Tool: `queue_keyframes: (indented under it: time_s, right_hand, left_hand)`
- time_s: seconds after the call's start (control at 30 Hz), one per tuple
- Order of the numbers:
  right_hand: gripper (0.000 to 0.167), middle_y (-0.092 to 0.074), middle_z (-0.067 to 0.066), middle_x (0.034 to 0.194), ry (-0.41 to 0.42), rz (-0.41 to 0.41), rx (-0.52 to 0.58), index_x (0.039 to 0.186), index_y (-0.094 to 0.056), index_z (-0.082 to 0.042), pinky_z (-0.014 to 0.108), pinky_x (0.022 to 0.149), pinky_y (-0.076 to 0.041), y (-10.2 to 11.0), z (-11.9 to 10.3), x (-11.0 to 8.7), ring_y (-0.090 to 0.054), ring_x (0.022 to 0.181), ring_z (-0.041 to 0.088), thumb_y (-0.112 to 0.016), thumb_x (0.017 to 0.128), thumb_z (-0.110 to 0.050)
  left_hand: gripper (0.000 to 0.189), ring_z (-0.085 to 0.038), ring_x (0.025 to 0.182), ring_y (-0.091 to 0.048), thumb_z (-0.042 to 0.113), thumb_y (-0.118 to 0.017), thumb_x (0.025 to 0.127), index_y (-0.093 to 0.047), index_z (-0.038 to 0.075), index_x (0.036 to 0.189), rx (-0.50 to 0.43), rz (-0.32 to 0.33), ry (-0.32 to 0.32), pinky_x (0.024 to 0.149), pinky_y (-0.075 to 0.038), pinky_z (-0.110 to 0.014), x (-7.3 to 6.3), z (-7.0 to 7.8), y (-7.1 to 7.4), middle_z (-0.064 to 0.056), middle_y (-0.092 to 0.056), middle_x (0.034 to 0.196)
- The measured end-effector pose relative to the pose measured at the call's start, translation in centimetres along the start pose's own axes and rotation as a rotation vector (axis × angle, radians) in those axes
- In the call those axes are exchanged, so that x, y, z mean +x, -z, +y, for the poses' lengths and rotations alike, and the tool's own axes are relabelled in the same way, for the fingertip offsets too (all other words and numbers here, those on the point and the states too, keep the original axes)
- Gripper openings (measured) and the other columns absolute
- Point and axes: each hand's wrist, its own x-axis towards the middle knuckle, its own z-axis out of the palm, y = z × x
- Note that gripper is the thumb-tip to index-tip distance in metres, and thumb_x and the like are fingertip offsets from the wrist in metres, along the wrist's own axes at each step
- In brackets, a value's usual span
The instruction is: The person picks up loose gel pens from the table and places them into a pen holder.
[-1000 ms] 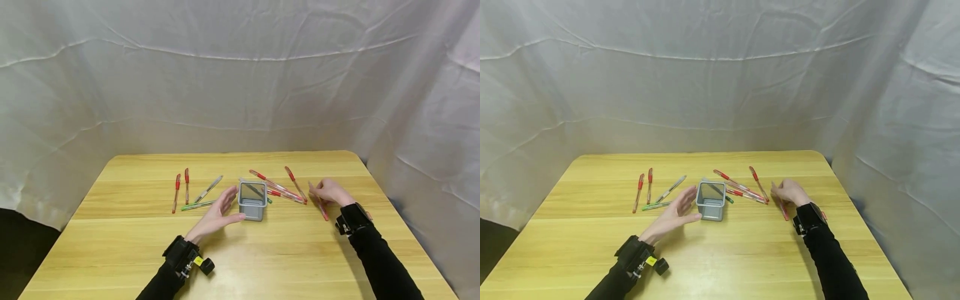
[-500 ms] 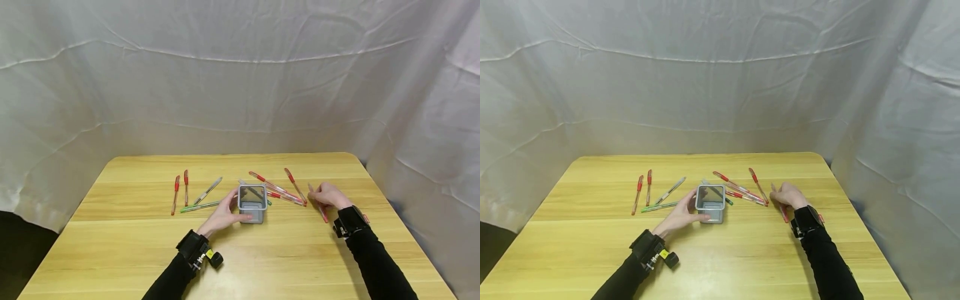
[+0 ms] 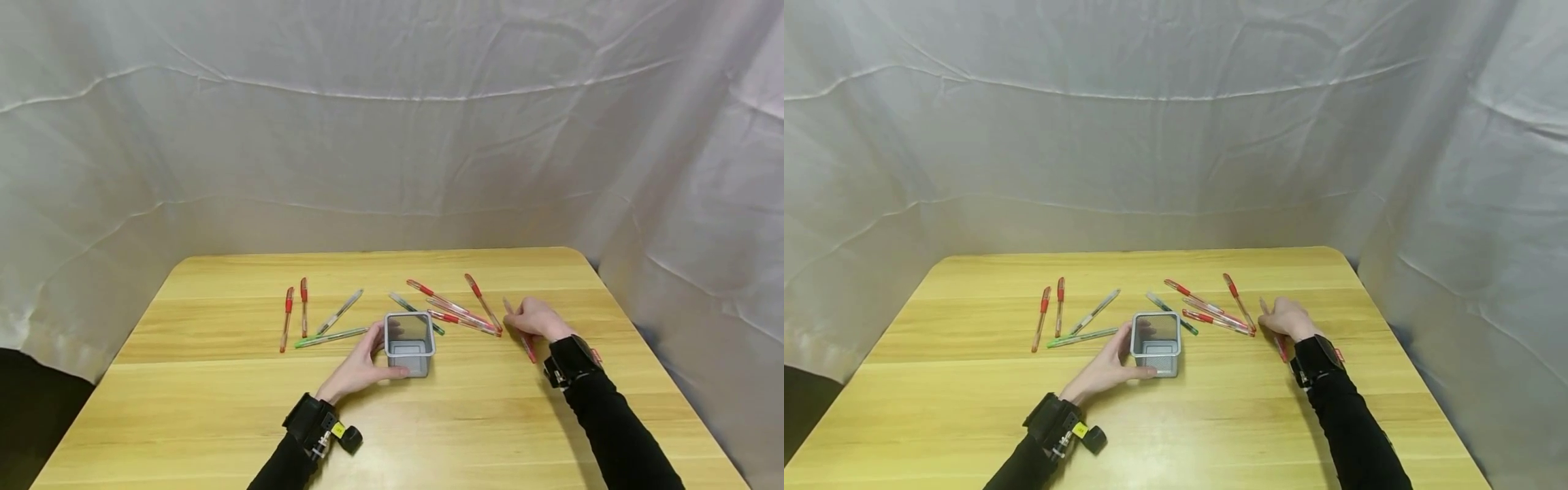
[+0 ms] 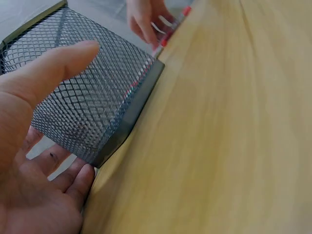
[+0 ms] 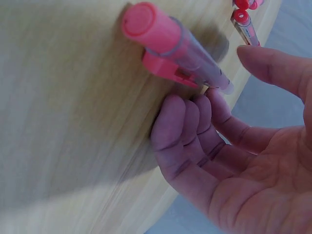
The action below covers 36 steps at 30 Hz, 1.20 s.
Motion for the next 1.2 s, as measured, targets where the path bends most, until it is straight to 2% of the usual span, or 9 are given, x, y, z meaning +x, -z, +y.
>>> queue_keyframes:
  time_s: [0.13, 0.23, 0.43, 0.57, 0.7, 0.83, 0.93, 1.1, 1.2]
  right_hand:
    - [0.035, -0.046, -0.001, 0.060, -0.012, 0.022, -0.035, 0.060, -0.048, -0.016, 0.022, 0.045, -0.043, -0.1, -0.2, -0.1, -0.048, 0.052, 0.011, -0.061, 0.092, -0.022]
    - [0.040, -0.047, 0.000, 0.059, -0.014, 0.038, -0.068, 0.059, -0.047, -0.016, 0.022, 0.044, -0.043, -0.2, -0.3, 0.0, -0.049, 0.051, 0.012, -0.056, 0.097, -0.024]
    - [0.037, -0.051, 0.005, 0.064, 0.030, 0.117, -0.135, 0.064, -0.052, -0.010, 0.025, 0.050, -0.039, -0.4, -0.3, -0.1, -0.049, 0.056, 0.016, -0.053, 0.099, -0.021]
    - [0.042, -0.053, 0.003, 0.061, 0.046, 0.140, -0.118, 0.060, -0.052, -0.011, 0.025, 0.049, -0.040, -0.5, 0.1, 0.1, -0.050, 0.053, 0.015, -0.053, 0.100, -0.023]
    - [0.041, -0.053, -0.001, 0.057, 0.062, 0.123, -0.043, 0.061, -0.057, -0.010, 0.024, 0.048, -0.039, -0.5, 0.6, 0.1, -0.047, 0.050, 0.011, -0.053, 0.101, -0.021]
    - [0.027, -0.055, 0.000, 0.059, 0.072, 0.089, 0.031, 0.073, -0.062, -0.003, 0.025, 0.050, -0.039, -0.4, 0.9, -0.1, -0.046, 0.053, 0.011, -0.055, 0.098, -0.013]
    - [0.022, -0.058, 0.004, 0.067, 0.073, 0.084, 0.045, 0.085, -0.064, 0.002, 0.025, 0.053, -0.040, -0.1, 0.9, -0.5, -0.049, 0.059, 0.013, -0.054, 0.098, -0.013]
    - [0.025, -0.064, 0.017, 0.086, 0.099, 0.146, 0.053, 0.100, -0.063, 0.010, 0.025, 0.060, -0.044, 0.3, 0.1, -1.3, -0.057, 0.072, 0.020, -0.053, 0.096, -0.013]
    - [0.027, -0.066, 0.020, 0.090, 0.118, 0.186, 0.087, 0.107, -0.062, 0.012, 0.026, 0.061, -0.045, 0.3, -0.5, -1.8, -0.059, 0.074, 0.020, -0.053, 0.099, -0.012]
  left_hand:
    - [0.091, -0.034, 0.143, -0.043, 0.015, -0.085, 0.080, -0.033, 0.012, 0.154, 0.010, 0.011, 0.001, 0.123, -0.029, -0.054, -0.2, -0.2, -0.2, -0.014, -0.046, 0.154]
    - [0.093, -0.033, 0.145, -0.041, 0.016, -0.085, 0.080, -0.032, 0.013, 0.156, 0.020, 0.017, 0.017, 0.124, -0.027, -0.054, -0.3, -0.1, -0.3, -0.013, -0.045, 0.155]
    - [0.093, -0.035, 0.144, -0.043, 0.016, -0.085, 0.080, -0.032, 0.013, 0.156, 0.032, 0.023, 0.010, 0.123, -0.029, -0.056, -0.3, 0.0, -0.3, -0.014, -0.046, 0.154]
    - [0.094, -0.036, 0.143, -0.044, 0.016, -0.085, 0.079, -0.033, 0.012, 0.156, 0.032, 0.026, 0.014, 0.122, -0.030, -0.056, -0.1, 0.1, -0.3, -0.015, -0.047, 0.153]
    - [0.094, -0.034, 0.143, -0.044, 0.016, -0.086, 0.078, -0.033, 0.013, 0.156, 0.031, 0.031, 0.039, 0.123, -0.030, -0.055, -0.1, 0.1, -0.2, -0.013, -0.047, 0.154]
    - [0.095, -0.034, 0.143, -0.044, 0.017, -0.086, 0.078, -0.032, 0.013, 0.156, 0.035, 0.032, 0.043, 0.122, -0.030, -0.056, -0.2, 0.1, -0.2, -0.013, -0.047, 0.154]
    - [0.094, -0.034, 0.143, -0.044, 0.016, -0.086, 0.078, -0.033, 0.013, 0.155, 0.032, 0.031, 0.036, 0.123, -0.030, -0.055, -0.2, 0.2, -0.2, -0.013, -0.047, 0.153]
    - [0.094, -0.034, 0.143, -0.045, 0.017, -0.086, 0.078, -0.032, 0.014, 0.156, 0.038, 0.026, 0.022, 0.122, -0.031, -0.055, -0.1, 0.2, -0.2, -0.013, -0.047, 0.153]
    - [0.094, -0.034, 0.142, -0.045, 0.018, -0.086, 0.079, -0.032, 0.014, 0.156, 0.042, 0.020, 0.016, 0.122, -0.031, -0.056, 0.0, 0.1, -0.2, -0.014, -0.047, 0.153]
